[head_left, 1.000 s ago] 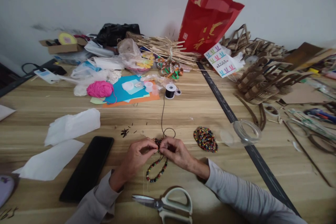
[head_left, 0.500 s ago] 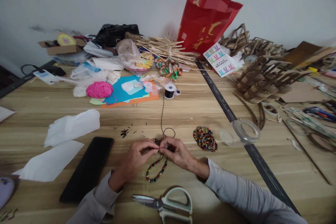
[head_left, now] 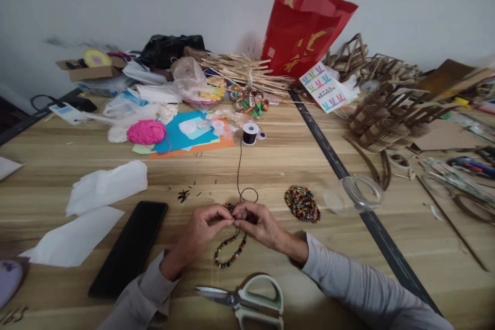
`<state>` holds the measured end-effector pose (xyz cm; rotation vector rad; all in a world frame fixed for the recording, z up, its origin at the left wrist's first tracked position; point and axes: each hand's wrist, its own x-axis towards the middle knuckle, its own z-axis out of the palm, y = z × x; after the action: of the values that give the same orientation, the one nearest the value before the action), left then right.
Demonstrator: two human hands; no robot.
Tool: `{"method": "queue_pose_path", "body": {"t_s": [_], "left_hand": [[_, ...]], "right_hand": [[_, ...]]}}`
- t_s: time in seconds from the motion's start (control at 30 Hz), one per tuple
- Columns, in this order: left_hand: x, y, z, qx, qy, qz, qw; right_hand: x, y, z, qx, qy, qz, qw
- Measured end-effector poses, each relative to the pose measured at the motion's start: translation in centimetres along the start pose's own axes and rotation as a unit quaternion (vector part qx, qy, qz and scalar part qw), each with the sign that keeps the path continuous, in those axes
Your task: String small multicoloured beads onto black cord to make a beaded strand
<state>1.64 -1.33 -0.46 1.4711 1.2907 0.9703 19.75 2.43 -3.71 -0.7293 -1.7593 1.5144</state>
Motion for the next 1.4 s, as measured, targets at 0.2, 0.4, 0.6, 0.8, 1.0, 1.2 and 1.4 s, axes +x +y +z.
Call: {"method": "queue_pose_path", "body": {"t_s": [0.2,0.4,0.6,0.8,1.0,1.2,1.4], "left_hand": [[0.0,0.2,-0.3,0.016,-0.01,-0.006,1.0],[-0.1,-0.4,-0.6,-0.006,-0.003,-0.013,1.0],[-0.1,-0.4,-0.5,-0.002,-0.018,0.003,1.0],[-0.1,0.4,-0.5,0.015,-0.017,-0.002,1.0],[-0.2,0.7,-0.4,0.036,-0.017,-0.003,0.999],[-0.1,0.4,-0.2,0.047,-0.012,0.007,0.999],[0.0,0.5,-0.2,0.059,0.005,0.015,0.998]], "right_hand": [[0.0,-0.5,-0.1,-0.048,-0.006,-0.036,0.998],[0.1,-0.4,-0.3,-0.08,-0.016,-0.069,0.994],[0.0,-0.8,-0.4,-0.048,0.0,-0.048,0.998],[-0.3,-0.7,-0.1,0.011,-0.011,0.032,0.999],[-0.2,-0.2,0.1,0.052,-0.006,0.029,0.998],[-0.1,-0.1,0.1,0.042,-0.001,0.037,0.998],[0.1,-0.2,-0.1,-0.027,0.004,0.003,1.0]]}}
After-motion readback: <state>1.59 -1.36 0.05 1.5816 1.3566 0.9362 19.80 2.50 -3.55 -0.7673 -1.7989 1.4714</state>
